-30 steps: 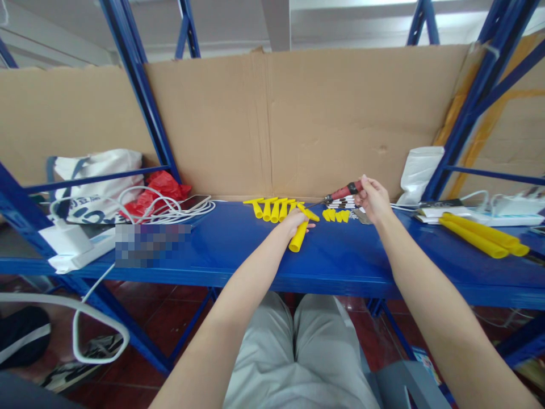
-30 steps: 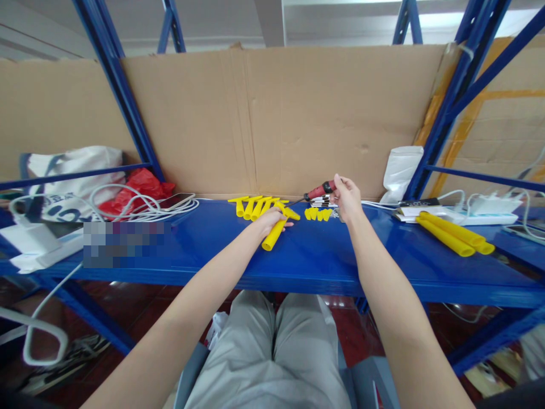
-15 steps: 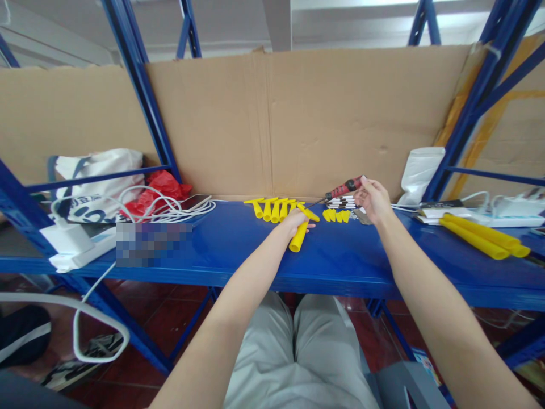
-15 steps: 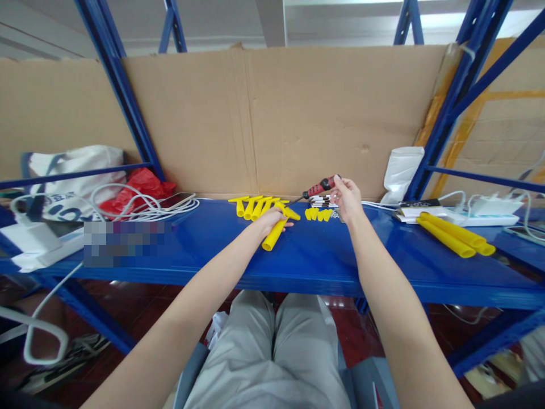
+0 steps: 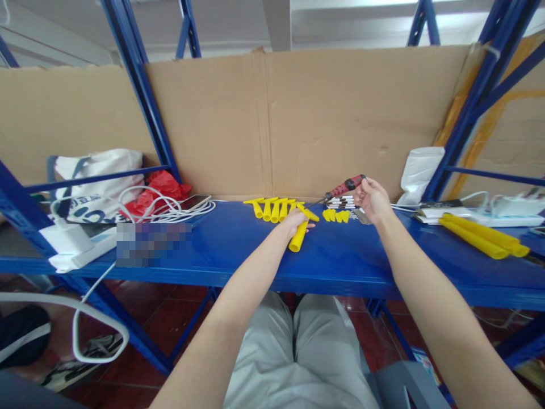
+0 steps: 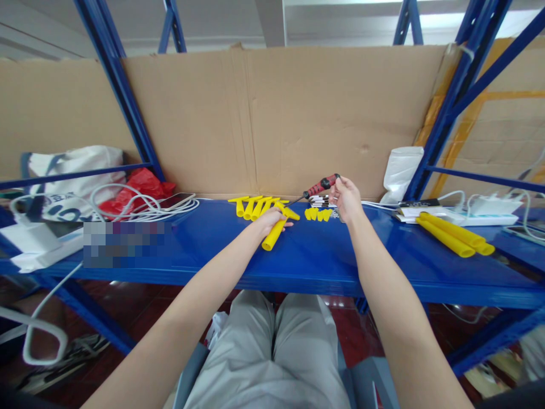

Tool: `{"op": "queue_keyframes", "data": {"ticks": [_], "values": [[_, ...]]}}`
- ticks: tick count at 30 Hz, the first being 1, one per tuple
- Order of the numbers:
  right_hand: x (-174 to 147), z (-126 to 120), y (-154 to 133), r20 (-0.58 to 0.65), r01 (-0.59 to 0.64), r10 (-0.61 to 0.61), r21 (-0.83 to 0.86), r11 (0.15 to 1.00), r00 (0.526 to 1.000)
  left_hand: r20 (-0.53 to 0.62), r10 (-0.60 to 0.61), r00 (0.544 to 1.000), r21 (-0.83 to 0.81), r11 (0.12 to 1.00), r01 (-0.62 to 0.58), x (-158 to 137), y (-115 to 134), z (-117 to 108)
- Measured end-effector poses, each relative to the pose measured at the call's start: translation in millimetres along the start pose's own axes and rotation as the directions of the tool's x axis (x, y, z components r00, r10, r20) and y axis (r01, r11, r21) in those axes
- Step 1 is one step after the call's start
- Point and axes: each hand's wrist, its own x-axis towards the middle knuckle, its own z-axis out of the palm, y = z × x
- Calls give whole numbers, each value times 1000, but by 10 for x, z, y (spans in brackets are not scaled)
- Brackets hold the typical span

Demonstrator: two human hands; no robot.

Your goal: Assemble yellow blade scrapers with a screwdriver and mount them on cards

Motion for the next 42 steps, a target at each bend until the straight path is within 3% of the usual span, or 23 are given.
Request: {"op": "queue_keyframes", "data": {"ticks": [11,22,30,42], "values": [[-3,16,28,-44,29,-30,-24,999,999,13,11,1000,19,1000,-11,-22,13,-2],[-25,23,-21,-21,-55,55,4,998,998,0,-4,1000,-7,1000,4,-23,14,0],[-9,8,26,-35,53,-53,-19,998,998,3,1,1000,-2,1000,-1,-38,15,2],[-36,38,5,-20,14,-14,-37,999,1000,13,4,1000,17,1000,-4,-43,13,3]]}}
